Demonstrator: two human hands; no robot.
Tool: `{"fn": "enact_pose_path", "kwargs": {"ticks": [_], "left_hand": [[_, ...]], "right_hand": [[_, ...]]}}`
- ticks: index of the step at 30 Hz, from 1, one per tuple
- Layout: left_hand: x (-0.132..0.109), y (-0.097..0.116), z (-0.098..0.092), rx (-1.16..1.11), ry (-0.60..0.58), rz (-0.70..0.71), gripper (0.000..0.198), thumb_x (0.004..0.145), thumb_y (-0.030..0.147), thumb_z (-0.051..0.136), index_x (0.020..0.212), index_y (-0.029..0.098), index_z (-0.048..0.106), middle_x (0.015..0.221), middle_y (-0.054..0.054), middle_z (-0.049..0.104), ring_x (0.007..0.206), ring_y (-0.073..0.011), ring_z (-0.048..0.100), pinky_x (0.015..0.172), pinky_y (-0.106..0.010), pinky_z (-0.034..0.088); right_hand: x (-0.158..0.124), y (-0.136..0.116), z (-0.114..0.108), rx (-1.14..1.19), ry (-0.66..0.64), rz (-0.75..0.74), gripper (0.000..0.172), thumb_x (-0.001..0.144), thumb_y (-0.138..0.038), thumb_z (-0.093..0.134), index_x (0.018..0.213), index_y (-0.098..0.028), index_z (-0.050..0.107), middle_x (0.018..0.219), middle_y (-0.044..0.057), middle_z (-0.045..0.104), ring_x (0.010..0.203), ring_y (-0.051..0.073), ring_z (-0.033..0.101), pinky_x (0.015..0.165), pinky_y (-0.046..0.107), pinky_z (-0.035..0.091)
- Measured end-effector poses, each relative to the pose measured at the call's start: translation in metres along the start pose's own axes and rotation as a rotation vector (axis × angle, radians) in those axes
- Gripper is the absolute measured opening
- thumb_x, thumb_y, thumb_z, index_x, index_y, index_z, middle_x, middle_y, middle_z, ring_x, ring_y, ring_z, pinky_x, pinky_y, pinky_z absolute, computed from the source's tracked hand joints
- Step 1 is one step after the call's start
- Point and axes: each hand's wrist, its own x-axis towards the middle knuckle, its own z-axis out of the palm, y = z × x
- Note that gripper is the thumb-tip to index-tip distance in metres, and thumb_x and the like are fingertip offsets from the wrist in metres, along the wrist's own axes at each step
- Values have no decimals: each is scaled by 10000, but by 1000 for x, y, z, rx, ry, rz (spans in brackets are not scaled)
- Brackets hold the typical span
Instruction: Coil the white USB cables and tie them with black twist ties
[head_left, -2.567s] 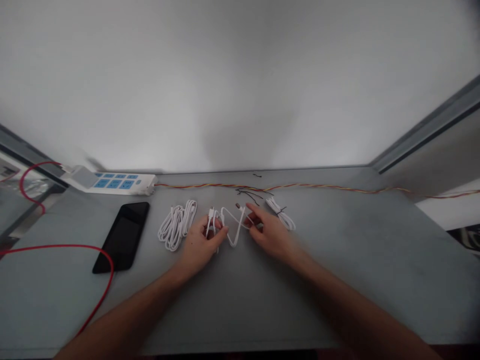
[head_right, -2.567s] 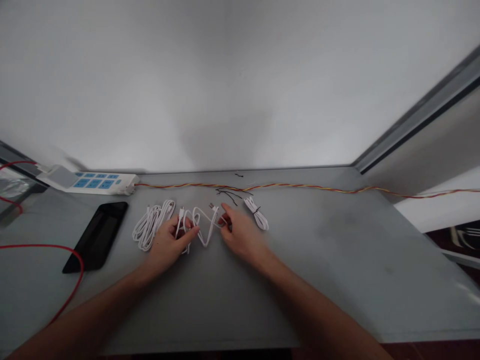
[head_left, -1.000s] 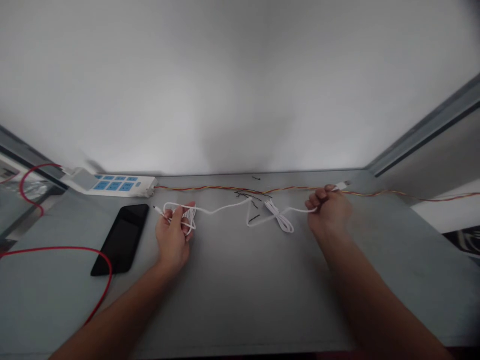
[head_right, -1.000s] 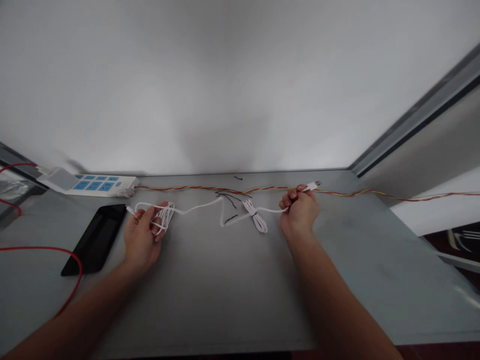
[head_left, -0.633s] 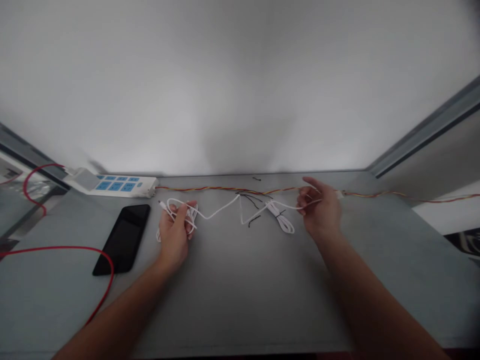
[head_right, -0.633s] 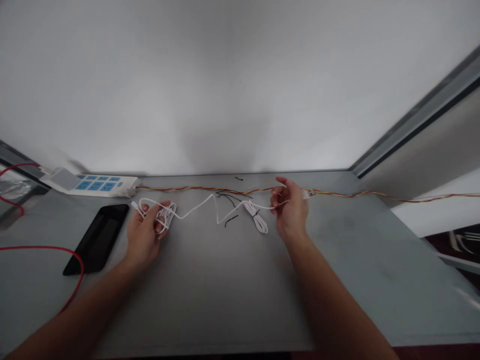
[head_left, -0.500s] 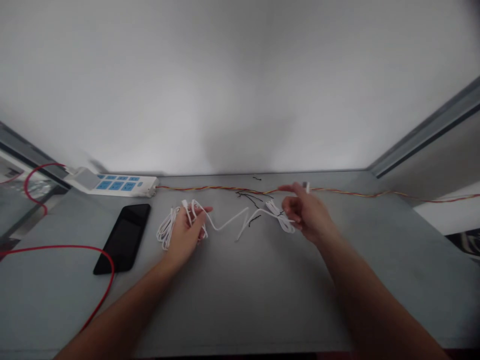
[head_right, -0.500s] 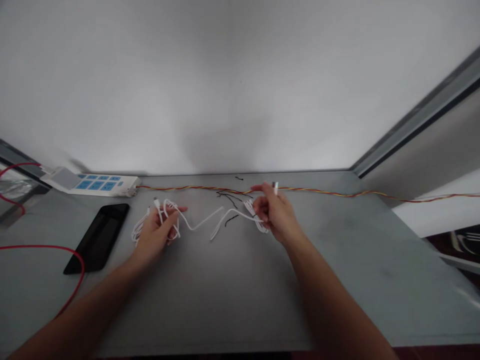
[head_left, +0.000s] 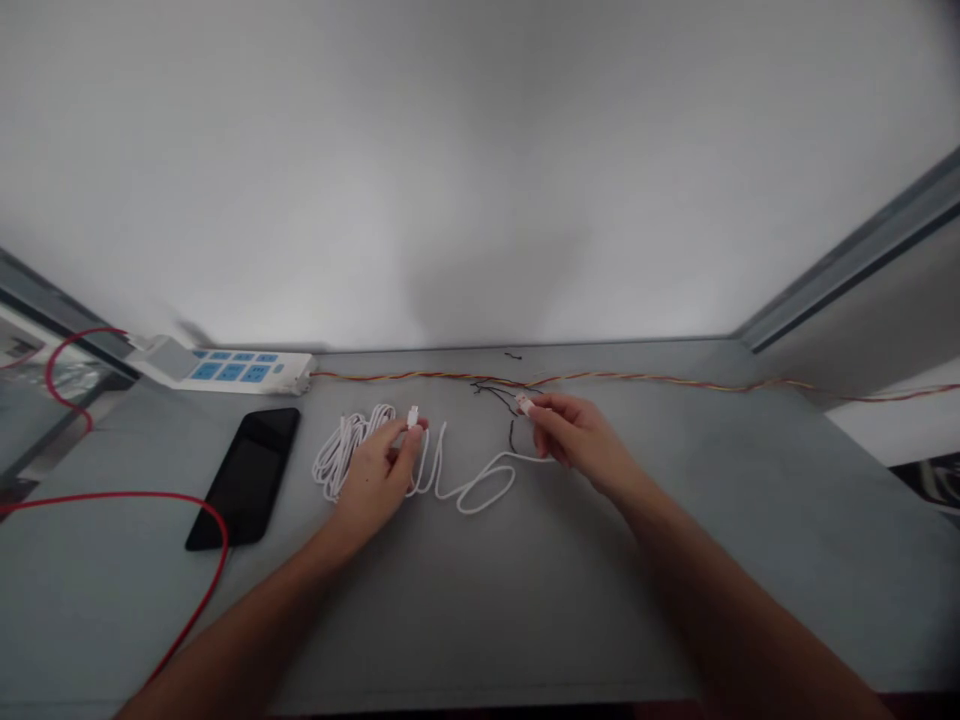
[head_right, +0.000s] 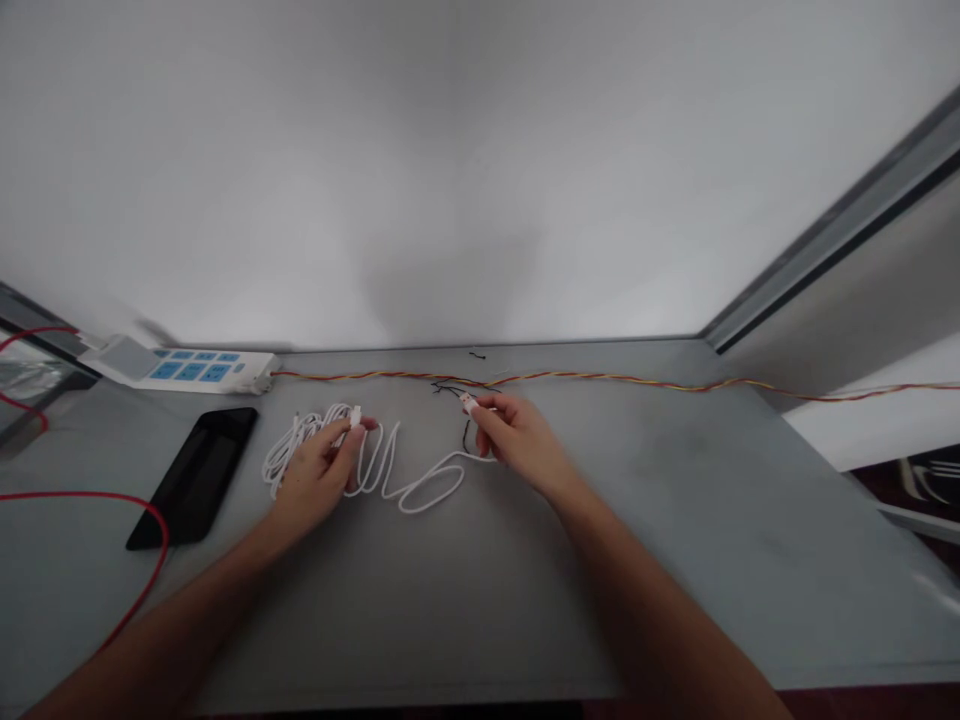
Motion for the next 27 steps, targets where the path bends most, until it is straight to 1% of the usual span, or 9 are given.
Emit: {"fn": "enact_pose_path", "kwargs": {"ticks": [2,5,7,10,12,14,20,24,27], "left_hand": [[1,-2,-1,-37,17,23,304,841,420,572,1013,192,675,628,5,639,326,-74,431,335,-194,305],[3,-2,-1,-88,-2,20,312,875,427,520,1025,193,663,581,21,614,306,-64,384,325,-185,282],[5,-1,-1,-99,-10,43,287,867,412,536,961,186,685,597,7,619,372,-78,461,362,-180,329],[7,2,-4,-73,-2,136,219,830,363,597,872,189,722,757,-47,670,599,-121,589,474,-185,421],[6,4,-6,-40,-9,212,175,813,322,622,865,206,742,853,-63,663,717,-141,607,539,-196,457],[5,5,-8,-22,-26,259,159,803,288,638,899,230,751,874,-53,634,689,-124,591,561,-201,474],[1,1,-11,115,-39,446,172,829,231,618,951,230,741,890,-41,668,593,-88,598,543,-194,495],[1,1,-12,229,38,631,152,837,185,617,934,211,731,862,-37,723,719,-124,667,654,-211,536],[0,0,-11,267,57,668,146,835,165,623,942,199,716,862,-40,729,765,-131,675,674,-206,537]], "right_hand": [[-2,-2,-1,-60,-37,-22,367,818,-542,568,837,-179,621,495,-45,547,371,64,335,372,201,226],[-3,-2,-2,-73,-137,-62,333,833,-509,568,850,-183,631,600,-25,581,449,74,395,425,207,285],[-3,-1,-3,-112,-161,-124,300,818,-482,601,843,-189,664,700,0,607,555,98,474,502,225,358],[-2,0,-5,-161,-159,-217,232,777,-438,665,830,-217,711,803,16,617,681,132,530,600,257,414],[-2,0,-5,-143,-182,-244,197,761,-412,690,830,-231,725,801,12,612,709,140,543,626,266,430],[-3,-1,-5,-119,-202,-245,176,752,-391,704,832,-236,729,788,10,619,713,142,556,632,269,443],[-4,0,-2,-203,-154,-345,137,746,-339,714,832,-235,733,817,25,668,691,133,584,574,241,449],[-3,1,-1,-236,-110,-456,113,762,-317,707,827,-228,733,801,27,681,661,121,602,539,220,456],[-3,3,0,-257,-62,-539,115,777,-319,700,841,-228,728,807,31,682,655,119,612,538,217,480]]}}
